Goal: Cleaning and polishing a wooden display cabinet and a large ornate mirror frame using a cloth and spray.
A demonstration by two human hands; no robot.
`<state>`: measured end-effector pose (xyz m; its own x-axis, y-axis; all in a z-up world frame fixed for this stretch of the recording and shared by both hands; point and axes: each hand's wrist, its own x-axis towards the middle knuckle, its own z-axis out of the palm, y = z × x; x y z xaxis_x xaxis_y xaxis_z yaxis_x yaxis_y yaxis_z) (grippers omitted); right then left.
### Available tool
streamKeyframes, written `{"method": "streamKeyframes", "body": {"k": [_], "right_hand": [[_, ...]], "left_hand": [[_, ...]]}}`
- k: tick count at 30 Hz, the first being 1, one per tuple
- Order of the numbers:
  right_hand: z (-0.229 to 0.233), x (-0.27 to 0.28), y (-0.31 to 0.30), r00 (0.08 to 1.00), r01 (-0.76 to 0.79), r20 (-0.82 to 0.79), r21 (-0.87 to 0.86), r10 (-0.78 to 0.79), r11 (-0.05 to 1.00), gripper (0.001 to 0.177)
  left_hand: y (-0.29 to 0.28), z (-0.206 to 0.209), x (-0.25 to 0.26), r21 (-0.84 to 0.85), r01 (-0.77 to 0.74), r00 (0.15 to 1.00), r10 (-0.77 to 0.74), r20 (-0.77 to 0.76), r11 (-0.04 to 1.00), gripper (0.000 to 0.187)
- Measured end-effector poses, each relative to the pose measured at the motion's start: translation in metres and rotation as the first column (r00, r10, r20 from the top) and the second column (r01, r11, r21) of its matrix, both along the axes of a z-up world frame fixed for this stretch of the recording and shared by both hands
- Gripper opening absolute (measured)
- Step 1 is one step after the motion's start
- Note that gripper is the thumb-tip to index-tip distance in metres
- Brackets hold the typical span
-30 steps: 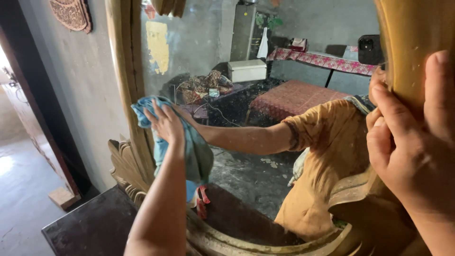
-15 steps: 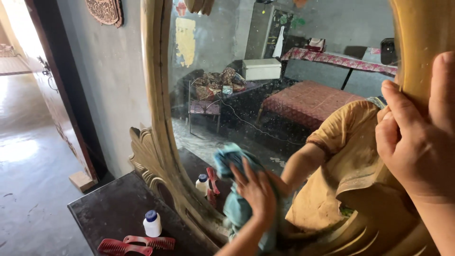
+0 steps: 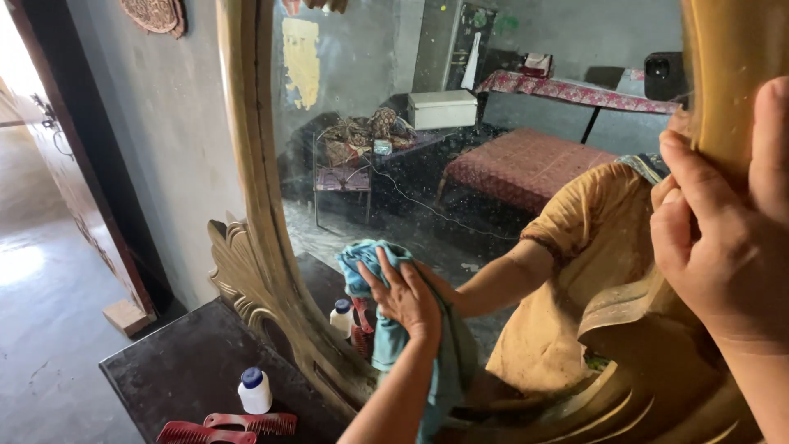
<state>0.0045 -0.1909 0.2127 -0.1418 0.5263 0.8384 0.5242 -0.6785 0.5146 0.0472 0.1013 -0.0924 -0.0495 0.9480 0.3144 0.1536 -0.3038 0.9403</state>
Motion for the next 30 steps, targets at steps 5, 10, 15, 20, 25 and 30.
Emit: {"method": "streamKeyframes", "body": {"k": [5, 10, 15, 20, 25, 30], "right_hand": [[-0.006, 0.008, -0.002, 0.997, -0.04, -0.06, 0.008, 0.041, 0.999, 0.032], [-0.005, 0.009, -0.001, 0.994, -0.065, -0.083, 0.009, 0.066, 0.998, 0.036], [0.0, -0.004, -0.001, 0.998, 0.065, 0.017, 0.013, -0.065, 0.998, 0.038], [0.0, -0.004, 0.001, 1.0, 0.016, -0.024, 0.037, -0.015, 0.999, 0.039], [-0.006, 0.008, -0.004, 0.998, 0.059, -0.031, 0.044, -0.057, 0.997, 0.036], [-0.011, 0.016, -0.008, 0.996, 0.085, -0.023, 0.044, -0.084, 0.995, 0.036]], "left_hand": [[0.04, 0.023, -0.019, 0.105, -0.075, 0.994, 0.082, -0.068, 0.992, 0.061], [0.118, 0.012, -0.01, 0.027, -0.017, 0.998, 0.019, -0.057, 0.999, 0.062], [0.206, 0.013, 0.002, -0.16, -0.017, 0.999, 0.009, -0.051, 0.987, 0.063], [0.196, 0.009, -0.009, -0.131, -0.04, 0.994, 0.053, 0.094, 0.991, 0.058], [0.102, -0.012, -0.035, 0.313, -0.021, 0.94, -0.087, 0.329, 0.95, 0.036], [-0.022, 0.017, -0.088, 0.212, 0.291, 0.762, -0.36, 0.538, 0.933, 0.03]]}}
